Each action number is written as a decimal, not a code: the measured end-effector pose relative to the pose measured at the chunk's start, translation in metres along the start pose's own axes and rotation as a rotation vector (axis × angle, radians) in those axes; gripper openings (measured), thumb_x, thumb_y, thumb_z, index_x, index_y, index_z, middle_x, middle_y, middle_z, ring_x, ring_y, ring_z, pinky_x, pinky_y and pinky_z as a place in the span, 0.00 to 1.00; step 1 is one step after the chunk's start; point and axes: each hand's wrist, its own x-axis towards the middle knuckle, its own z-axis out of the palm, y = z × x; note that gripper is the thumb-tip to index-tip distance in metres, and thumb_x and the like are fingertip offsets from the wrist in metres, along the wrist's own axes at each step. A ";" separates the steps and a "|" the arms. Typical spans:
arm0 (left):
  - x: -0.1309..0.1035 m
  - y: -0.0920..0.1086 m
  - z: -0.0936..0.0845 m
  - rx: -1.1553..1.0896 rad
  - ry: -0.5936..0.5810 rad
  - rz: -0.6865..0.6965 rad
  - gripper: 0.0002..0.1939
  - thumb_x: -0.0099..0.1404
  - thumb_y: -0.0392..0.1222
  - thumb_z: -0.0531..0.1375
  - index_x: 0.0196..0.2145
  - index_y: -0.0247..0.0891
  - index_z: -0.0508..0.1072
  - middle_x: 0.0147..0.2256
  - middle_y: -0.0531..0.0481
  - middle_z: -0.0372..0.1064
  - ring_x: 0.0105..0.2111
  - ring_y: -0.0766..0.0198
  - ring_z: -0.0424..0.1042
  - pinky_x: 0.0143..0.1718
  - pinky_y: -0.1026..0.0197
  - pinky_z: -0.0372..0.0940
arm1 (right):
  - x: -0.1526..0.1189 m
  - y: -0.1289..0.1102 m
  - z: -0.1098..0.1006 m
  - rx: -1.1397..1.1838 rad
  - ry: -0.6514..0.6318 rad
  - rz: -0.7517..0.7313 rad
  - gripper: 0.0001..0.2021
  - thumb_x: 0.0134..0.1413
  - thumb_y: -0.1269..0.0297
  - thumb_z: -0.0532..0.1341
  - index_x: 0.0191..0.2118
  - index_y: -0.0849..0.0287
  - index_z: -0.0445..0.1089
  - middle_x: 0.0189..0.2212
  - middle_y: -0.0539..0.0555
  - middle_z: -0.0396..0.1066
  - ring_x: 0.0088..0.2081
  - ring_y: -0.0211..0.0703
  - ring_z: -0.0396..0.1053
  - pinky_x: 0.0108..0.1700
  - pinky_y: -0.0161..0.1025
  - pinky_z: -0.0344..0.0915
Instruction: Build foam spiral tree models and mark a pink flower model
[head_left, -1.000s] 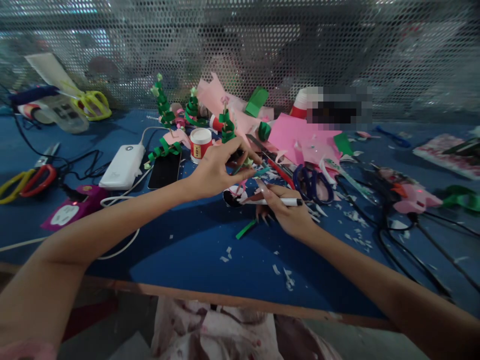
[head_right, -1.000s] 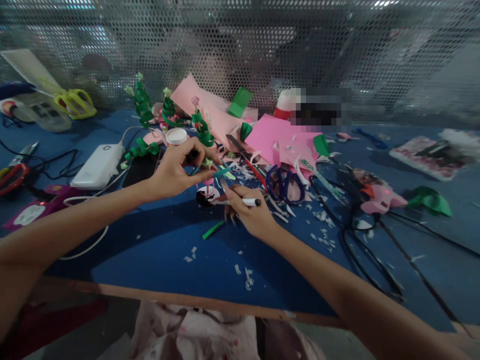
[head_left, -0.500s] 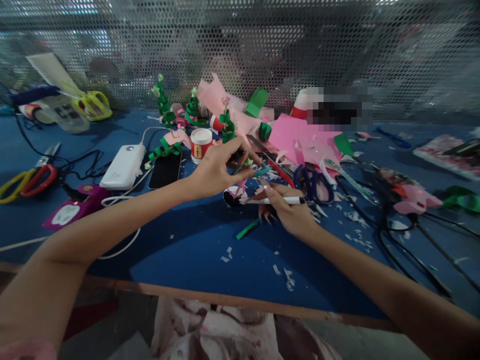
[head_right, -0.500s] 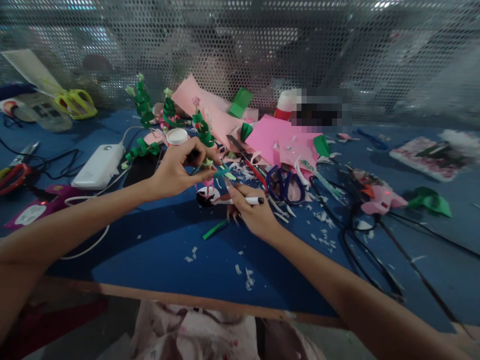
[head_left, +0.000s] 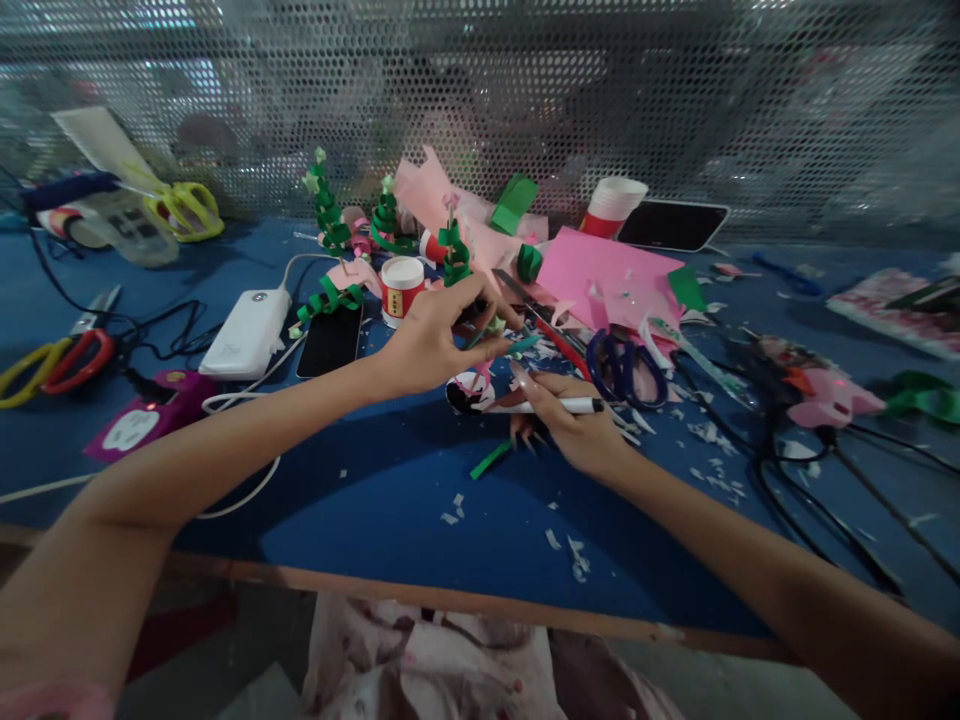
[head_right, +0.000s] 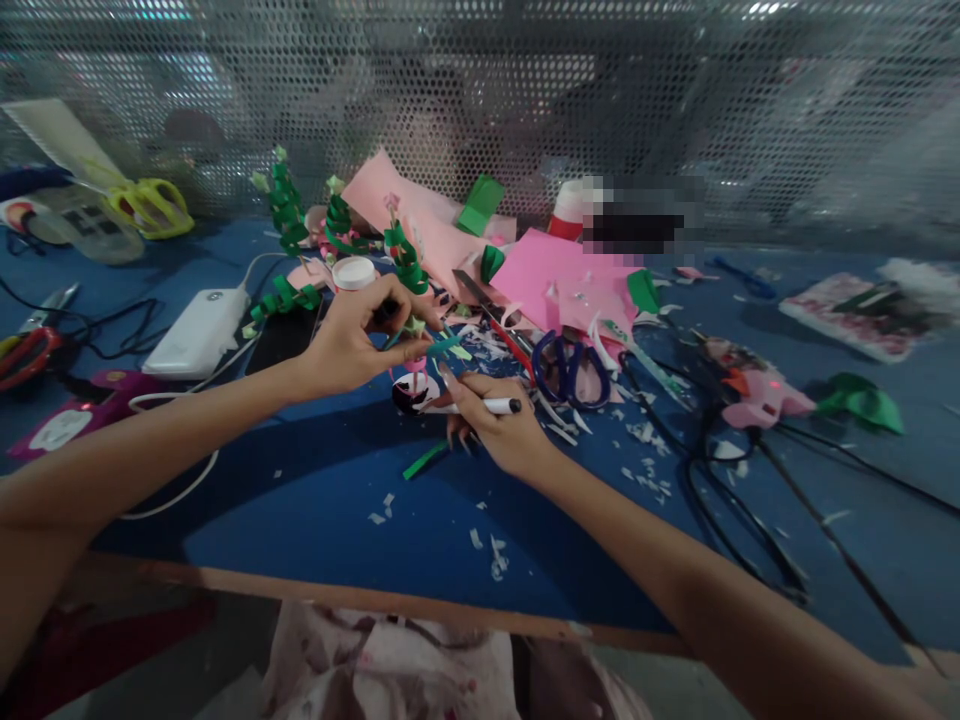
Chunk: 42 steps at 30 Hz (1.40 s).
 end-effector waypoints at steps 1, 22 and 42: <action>0.000 0.000 0.000 -0.003 0.000 0.002 0.16 0.56 0.43 0.62 0.23 0.38 0.56 0.35 0.46 0.74 0.35 0.65 0.73 0.33 0.62 0.67 | 0.000 0.001 0.000 0.001 0.004 -0.008 0.23 0.49 0.42 0.55 0.22 0.58 0.71 0.14 0.51 0.66 0.16 0.36 0.62 0.20 0.35 0.58; 0.000 -0.001 -0.001 0.009 -0.006 0.000 0.14 0.56 0.44 0.62 0.25 0.38 0.58 0.34 0.45 0.74 0.34 0.65 0.72 0.33 0.62 0.66 | 0.000 -0.001 -0.001 -0.048 -0.036 -0.024 0.26 0.47 0.39 0.54 0.22 0.59 0.72 0.15 0.50 0.66 0.17 0.36 0.62 0.20 0.35 0.59; 0.000 -0.002 -0.001 0.026 0.000 0.019 0.15 0.56 0.44 0.62 0.24 0.38 0.58 0.33 0.46 0.74 0.32 0.65 0.72 0.32 0.61 0.66 | 0.001 0.003 -0.003 -0.046 0.039 0.006 0.22 0.51 0.44 0.55 0.24 0.59 0.72 0.16 0.51 0.66 0.18 0.36 0.62 0.21 0.35 0.58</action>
